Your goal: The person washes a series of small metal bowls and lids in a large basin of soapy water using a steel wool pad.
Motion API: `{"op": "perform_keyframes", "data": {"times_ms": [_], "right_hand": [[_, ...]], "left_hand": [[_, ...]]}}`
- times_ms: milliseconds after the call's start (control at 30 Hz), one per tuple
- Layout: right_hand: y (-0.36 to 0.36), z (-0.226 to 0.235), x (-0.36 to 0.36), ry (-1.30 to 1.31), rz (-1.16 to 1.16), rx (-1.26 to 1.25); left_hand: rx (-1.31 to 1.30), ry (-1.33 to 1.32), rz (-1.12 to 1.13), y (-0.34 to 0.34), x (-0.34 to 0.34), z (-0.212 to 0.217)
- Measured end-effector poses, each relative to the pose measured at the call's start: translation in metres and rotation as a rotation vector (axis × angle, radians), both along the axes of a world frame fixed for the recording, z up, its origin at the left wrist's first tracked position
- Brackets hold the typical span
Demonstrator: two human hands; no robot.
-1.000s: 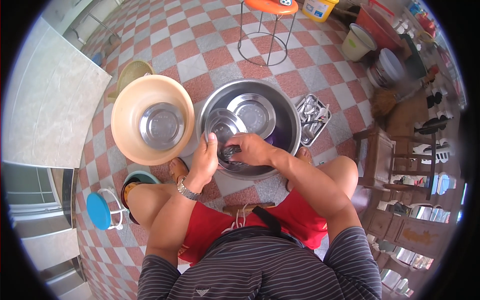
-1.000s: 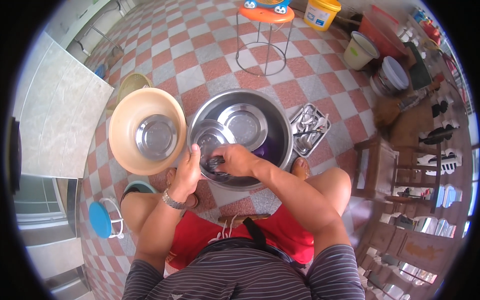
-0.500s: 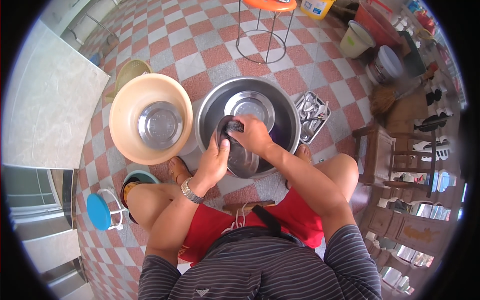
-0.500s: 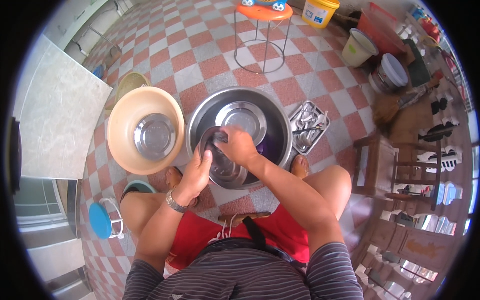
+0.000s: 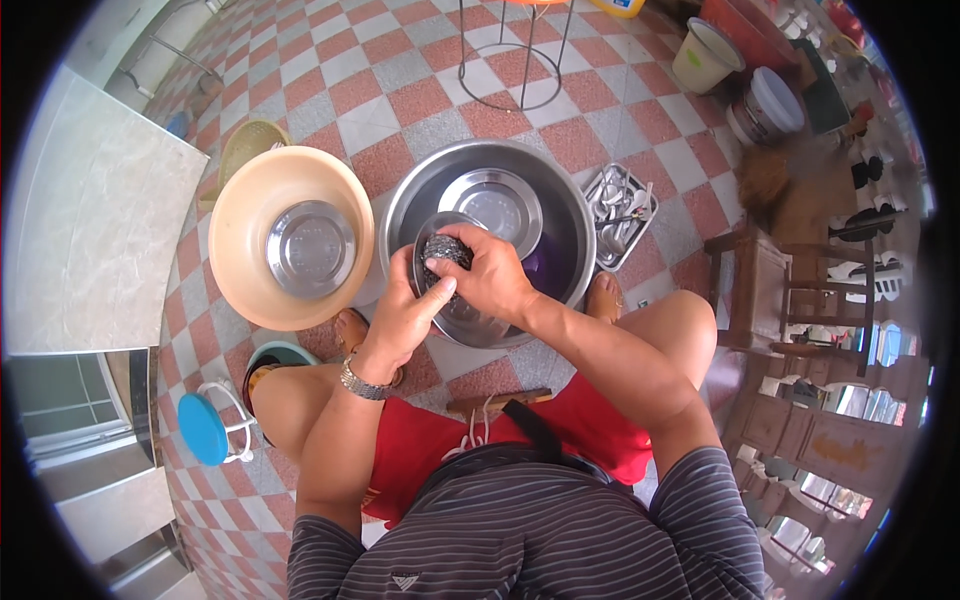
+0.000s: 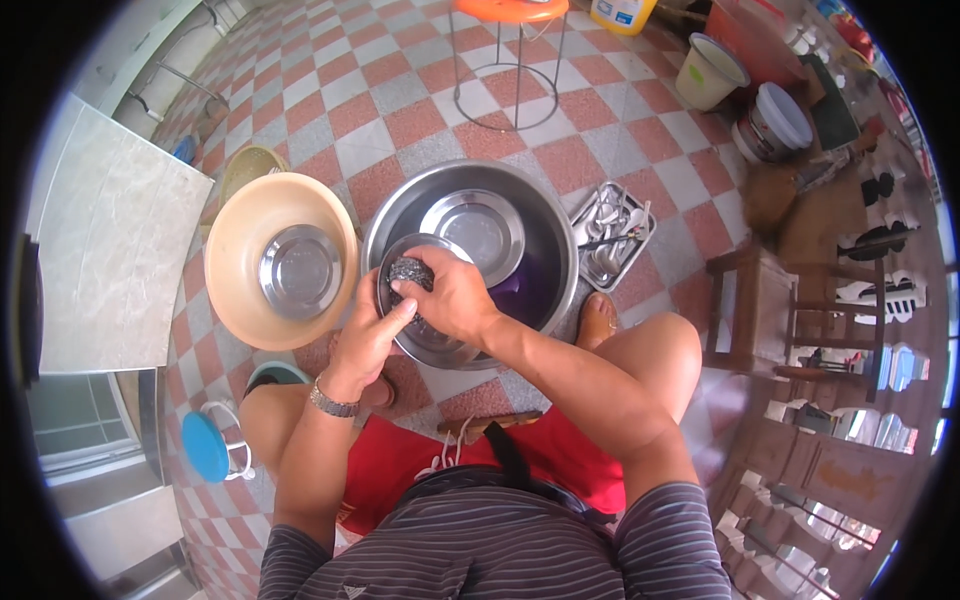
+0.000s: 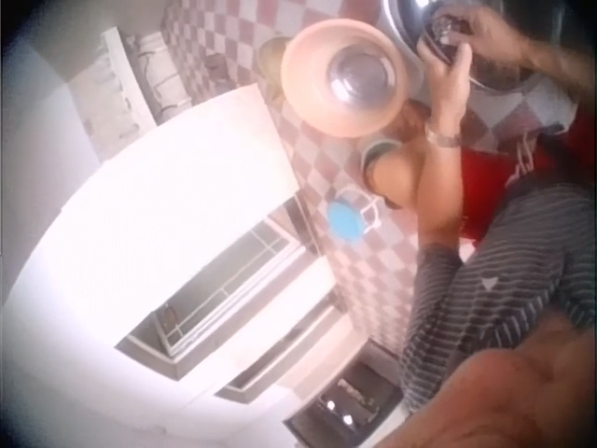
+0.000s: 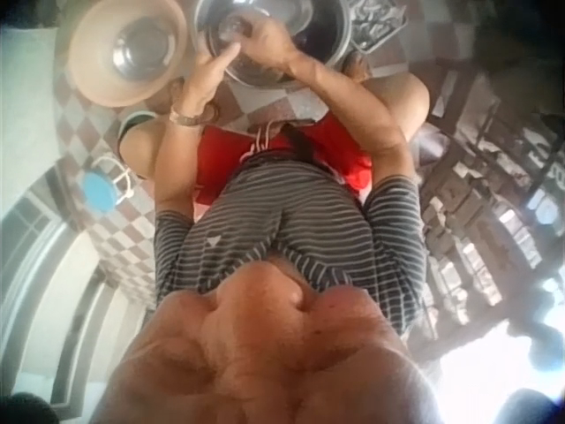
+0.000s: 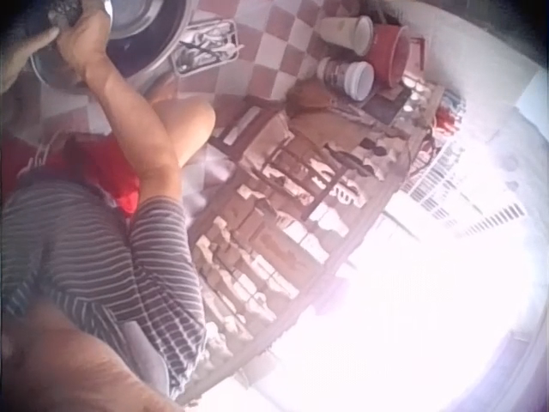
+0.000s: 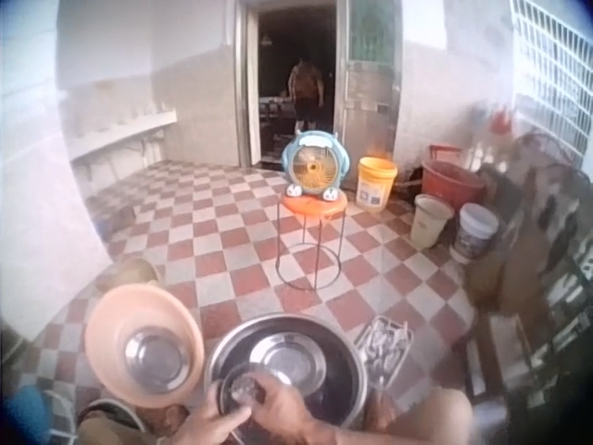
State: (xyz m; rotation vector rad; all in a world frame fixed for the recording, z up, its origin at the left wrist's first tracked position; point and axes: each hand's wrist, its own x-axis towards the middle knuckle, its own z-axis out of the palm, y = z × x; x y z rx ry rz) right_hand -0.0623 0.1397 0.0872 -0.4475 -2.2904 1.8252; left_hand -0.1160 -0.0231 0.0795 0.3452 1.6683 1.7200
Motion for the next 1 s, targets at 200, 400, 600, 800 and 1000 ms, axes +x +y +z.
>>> {"op": "perform_keyframes", "data": {"times_ms": [200,400,600,800,1000], "right_hand": [[0.003,-0.001,0.002,0.084,0.012,0.109],[0.0,0.001,-0.002,0.224,0.046,0.158],[0.006,-0.001,-0.012,0.345,-0.026,0.225],[0.026,-0.021,-0.014,0.1,-0.271,0.412],[-0.003,-0.008,-0.004,0.27,0.047,0.27]], "left_hand": [[-0.026,-0.071,0.009,-0.001,-0.007,0.012],[-0.054,-0.024,-0.111,-0.001,-0.008,0.017],[-0.137,0.03,-0.103,0.009,0.022,0.011],[0.116,-0.102,0.022,0.01,0.019,0.014],[0.061,-0.032,0.054,0.008,0.011,0.011]]}}
